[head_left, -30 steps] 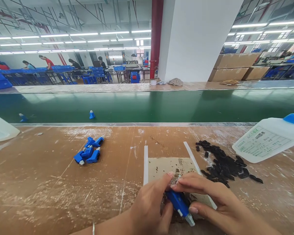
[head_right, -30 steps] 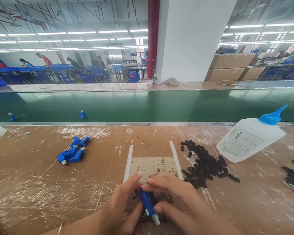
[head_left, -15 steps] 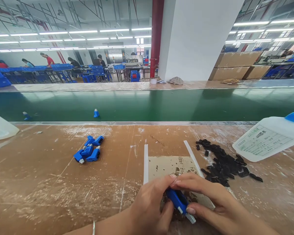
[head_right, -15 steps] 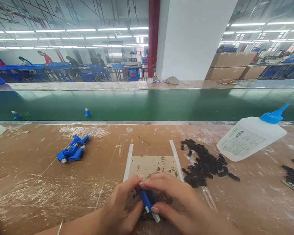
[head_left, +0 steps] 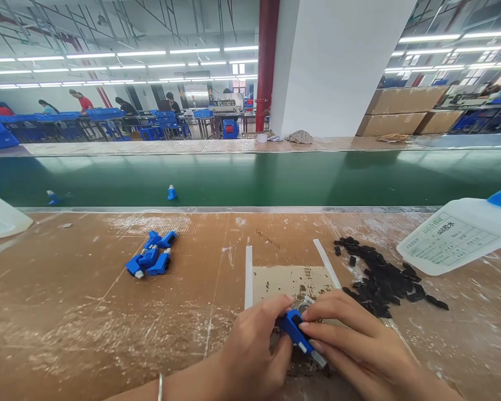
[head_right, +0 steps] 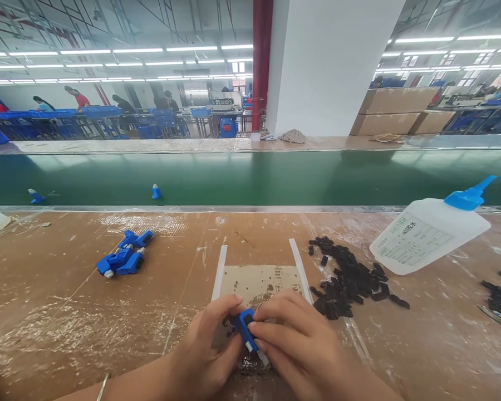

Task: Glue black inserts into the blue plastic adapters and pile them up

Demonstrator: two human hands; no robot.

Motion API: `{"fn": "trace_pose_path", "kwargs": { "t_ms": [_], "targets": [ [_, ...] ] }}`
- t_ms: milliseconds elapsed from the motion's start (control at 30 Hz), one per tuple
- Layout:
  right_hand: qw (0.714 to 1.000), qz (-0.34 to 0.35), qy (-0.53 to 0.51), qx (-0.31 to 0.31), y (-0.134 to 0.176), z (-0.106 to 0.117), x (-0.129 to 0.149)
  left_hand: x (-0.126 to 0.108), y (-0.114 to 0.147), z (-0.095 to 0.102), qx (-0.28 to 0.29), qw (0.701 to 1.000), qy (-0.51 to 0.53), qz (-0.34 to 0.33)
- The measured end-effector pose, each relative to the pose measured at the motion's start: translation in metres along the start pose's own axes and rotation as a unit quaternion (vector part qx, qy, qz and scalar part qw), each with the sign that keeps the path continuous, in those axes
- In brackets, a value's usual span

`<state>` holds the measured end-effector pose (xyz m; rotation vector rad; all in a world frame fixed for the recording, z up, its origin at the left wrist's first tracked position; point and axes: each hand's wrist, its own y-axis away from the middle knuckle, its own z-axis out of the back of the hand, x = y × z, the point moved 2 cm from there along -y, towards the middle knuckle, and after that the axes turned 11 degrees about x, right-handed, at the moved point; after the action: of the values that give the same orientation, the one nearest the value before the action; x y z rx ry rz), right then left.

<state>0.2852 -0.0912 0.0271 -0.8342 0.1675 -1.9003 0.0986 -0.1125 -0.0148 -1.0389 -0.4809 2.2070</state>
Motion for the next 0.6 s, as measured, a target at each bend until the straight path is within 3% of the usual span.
{"fn": "trace_pose_path", "kwargs": {
  "t_ms": [267,600],
  "targets": [
    [0.998,0.006,0.063,-0.003,0.000,0.005,0.007,-0.001,-0.009,0.004,0.039,0.998,0.020,-0.042],
    [0.976,0.069,0.203,-0.034,0.001,-0.010,0.005,-0.004,-0.013,0.007,0.012,0.999,0.013,-0.051]
  ]
}}
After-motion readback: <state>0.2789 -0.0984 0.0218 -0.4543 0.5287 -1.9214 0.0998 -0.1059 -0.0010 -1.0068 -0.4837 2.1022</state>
